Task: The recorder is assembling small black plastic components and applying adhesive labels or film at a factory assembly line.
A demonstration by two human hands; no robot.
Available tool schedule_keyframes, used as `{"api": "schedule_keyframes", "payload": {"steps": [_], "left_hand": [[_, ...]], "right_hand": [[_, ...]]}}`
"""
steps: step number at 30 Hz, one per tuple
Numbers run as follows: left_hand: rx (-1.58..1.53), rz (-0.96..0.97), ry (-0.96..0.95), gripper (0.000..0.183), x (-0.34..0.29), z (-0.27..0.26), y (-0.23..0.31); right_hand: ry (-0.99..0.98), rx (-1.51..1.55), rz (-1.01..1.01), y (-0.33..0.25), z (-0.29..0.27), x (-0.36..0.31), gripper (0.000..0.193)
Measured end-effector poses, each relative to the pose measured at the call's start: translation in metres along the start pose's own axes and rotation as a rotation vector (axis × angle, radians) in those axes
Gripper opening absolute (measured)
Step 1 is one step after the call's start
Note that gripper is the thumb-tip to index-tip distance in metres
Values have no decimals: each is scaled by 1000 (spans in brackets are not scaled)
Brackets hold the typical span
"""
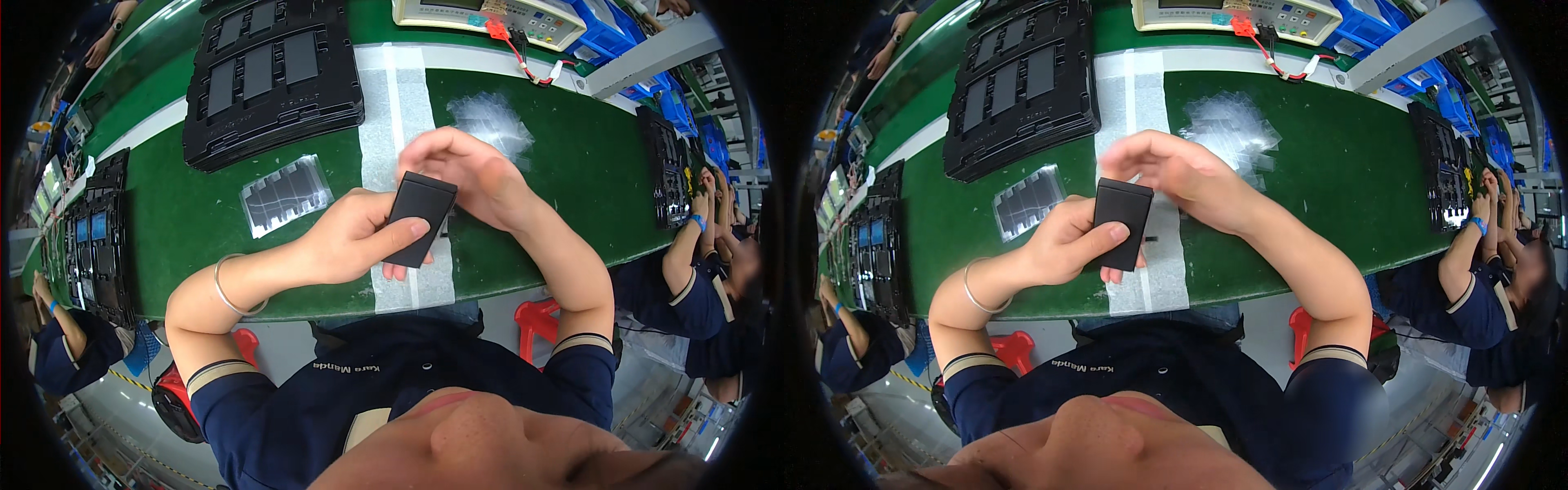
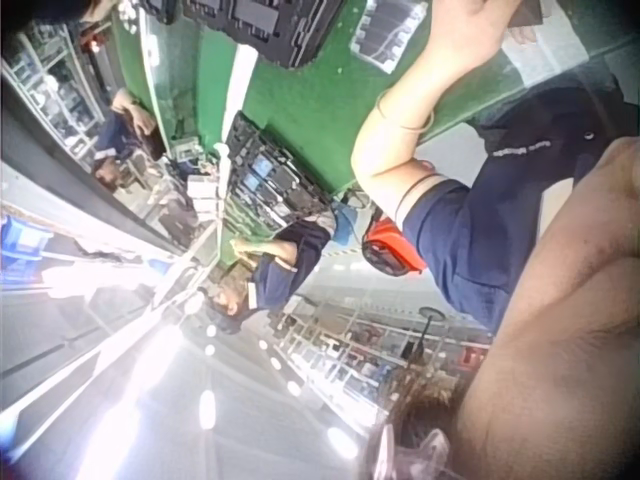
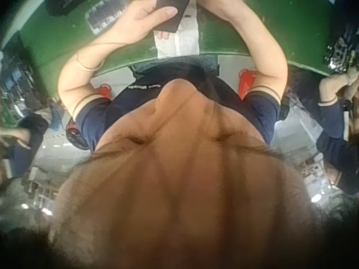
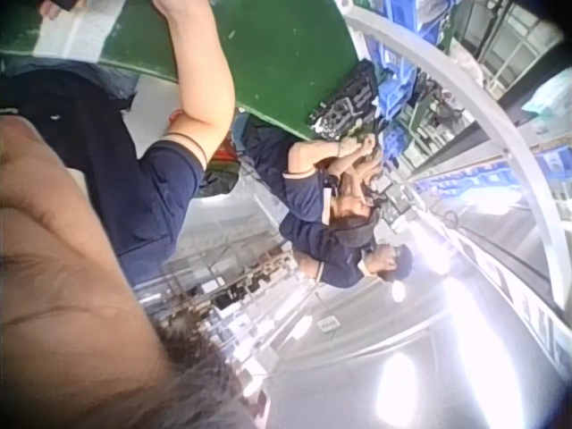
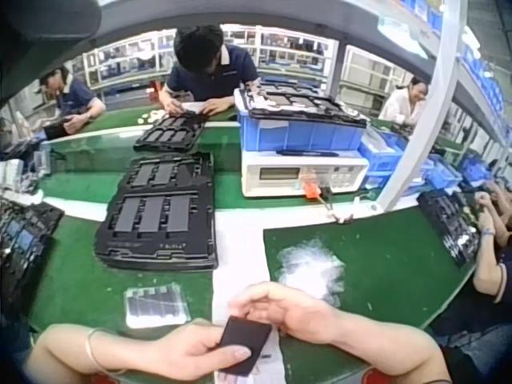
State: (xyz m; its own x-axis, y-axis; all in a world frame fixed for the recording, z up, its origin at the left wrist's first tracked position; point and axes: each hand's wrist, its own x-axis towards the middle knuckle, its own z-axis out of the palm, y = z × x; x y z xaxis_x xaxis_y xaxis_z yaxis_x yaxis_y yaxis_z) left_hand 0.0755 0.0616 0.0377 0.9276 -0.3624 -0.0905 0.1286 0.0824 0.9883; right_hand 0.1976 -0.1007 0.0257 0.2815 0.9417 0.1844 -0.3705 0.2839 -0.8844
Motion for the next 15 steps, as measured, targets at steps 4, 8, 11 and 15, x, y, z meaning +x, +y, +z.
{"api": "schedule_keyframes", "payload": {"steps": [4,8,11,15], "left_hand": [[161,-24,8,27,2,-1,7],[178,-50,46,28,2,0,8],[240,-82,52,27,2,0,9],[129,-109,76,25,7,1,7]], "right_hand": [[27,-495,37,-5,-2,-4,30],[103,-1046,-236,-12,9,0,23],[94,-1171,-288,-13,9,1,18],[169,-816,-129,-16,3,-2,9]]}}
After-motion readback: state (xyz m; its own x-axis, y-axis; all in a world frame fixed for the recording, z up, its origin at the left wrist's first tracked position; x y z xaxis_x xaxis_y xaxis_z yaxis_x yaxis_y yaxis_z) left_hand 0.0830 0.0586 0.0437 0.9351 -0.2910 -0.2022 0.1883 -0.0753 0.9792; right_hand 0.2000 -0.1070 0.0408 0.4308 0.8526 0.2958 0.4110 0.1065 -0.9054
